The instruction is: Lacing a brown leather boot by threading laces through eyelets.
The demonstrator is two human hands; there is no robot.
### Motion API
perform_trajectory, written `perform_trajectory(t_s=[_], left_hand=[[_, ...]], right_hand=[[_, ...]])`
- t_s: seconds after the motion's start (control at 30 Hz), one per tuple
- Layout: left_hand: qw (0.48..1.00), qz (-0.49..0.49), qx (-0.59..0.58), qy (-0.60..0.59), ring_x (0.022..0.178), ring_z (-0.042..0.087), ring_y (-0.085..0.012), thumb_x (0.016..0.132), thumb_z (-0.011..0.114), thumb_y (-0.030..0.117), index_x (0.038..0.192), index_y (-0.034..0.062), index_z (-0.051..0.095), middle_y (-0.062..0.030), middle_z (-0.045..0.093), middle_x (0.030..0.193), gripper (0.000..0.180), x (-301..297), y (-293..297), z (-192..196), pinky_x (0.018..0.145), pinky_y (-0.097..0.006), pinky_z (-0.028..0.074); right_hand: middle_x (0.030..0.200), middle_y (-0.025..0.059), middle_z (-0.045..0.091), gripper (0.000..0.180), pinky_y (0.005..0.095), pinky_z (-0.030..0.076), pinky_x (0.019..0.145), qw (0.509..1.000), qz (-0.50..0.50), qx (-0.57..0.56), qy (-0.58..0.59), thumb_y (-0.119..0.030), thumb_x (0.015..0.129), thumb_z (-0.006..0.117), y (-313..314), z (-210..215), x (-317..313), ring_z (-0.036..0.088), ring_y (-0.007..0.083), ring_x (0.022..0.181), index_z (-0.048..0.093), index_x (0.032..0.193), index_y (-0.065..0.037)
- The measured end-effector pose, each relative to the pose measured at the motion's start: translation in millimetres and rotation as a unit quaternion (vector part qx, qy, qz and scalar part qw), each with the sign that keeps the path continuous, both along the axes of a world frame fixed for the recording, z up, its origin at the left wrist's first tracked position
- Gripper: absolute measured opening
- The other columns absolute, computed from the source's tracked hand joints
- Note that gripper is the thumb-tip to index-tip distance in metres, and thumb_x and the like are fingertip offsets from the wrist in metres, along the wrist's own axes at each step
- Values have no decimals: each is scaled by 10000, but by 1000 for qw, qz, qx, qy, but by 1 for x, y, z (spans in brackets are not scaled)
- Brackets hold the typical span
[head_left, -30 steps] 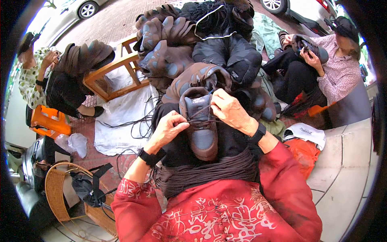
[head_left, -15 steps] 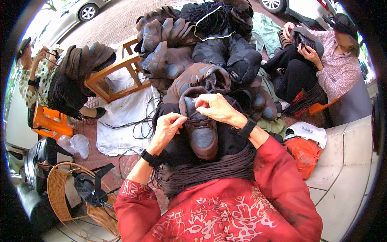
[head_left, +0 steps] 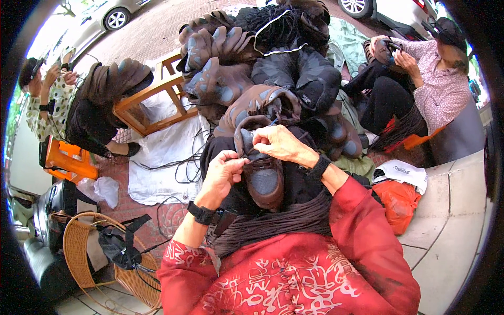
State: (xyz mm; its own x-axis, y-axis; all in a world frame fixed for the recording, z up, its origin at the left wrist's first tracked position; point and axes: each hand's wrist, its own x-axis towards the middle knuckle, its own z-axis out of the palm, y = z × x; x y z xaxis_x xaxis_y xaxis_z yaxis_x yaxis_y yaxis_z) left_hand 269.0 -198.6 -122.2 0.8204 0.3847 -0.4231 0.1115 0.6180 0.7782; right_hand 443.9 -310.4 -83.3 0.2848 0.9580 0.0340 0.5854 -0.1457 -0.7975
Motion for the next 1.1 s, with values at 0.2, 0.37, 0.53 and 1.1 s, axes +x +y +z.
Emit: perform_trajectory(t_s=[0.2, 0.37, 0.53, 1.1], left_hand=[[966, 78, -235, -67, 623, 505, -133, 777, 615, -18, 824, 134, 505, -99, 638, 872, 194, 0, -8, -9, 499, -247, 383], [927, 136, -317, -146, 650, 514, -145, 787, 604, -13, 825, 134, 508, -88, 631, 877, 180, -3, -13, -21, 538, -265, 402], [975, 122, -181, -34, 648, 515, -122, 783, 600, -2, 867, 114, 500, -81, 620, 886, 174, -6, -12, 3, 527, -226, 399], [542, -110, 821, -140, 739, 499, -223, 683, 629, 109, 777, 90, 556, -62, 543, 715, 120, 59, 13, 20, 725, -350, 381]], right_hand=[[646, 96, 592, 144, 296, 449, 553, 999, 2, 30, -14, -124, 749, 601, 1, -5, -1, 568, 145, 584, 599, 816, 4], [660, 102, 601, 152, 305, 459, 567, 999, -5, 42, -14, -143, 739, 604, 3, -7, -3, 585, 172, 600, 615, 821, -17], [627, 24, 583, 116, 256, 443, 551, 978, -54, 55, 194, -110, 732, 616, -2, -17, 3, 538, 73, 592, 636, 818, -35], [742, 103, 583, 359, 360, 475, 620, 985, 113, 17, -127, -176, 691, 685, -34, 11, 34, 590, 261, 659, 583, 1022, -80]])
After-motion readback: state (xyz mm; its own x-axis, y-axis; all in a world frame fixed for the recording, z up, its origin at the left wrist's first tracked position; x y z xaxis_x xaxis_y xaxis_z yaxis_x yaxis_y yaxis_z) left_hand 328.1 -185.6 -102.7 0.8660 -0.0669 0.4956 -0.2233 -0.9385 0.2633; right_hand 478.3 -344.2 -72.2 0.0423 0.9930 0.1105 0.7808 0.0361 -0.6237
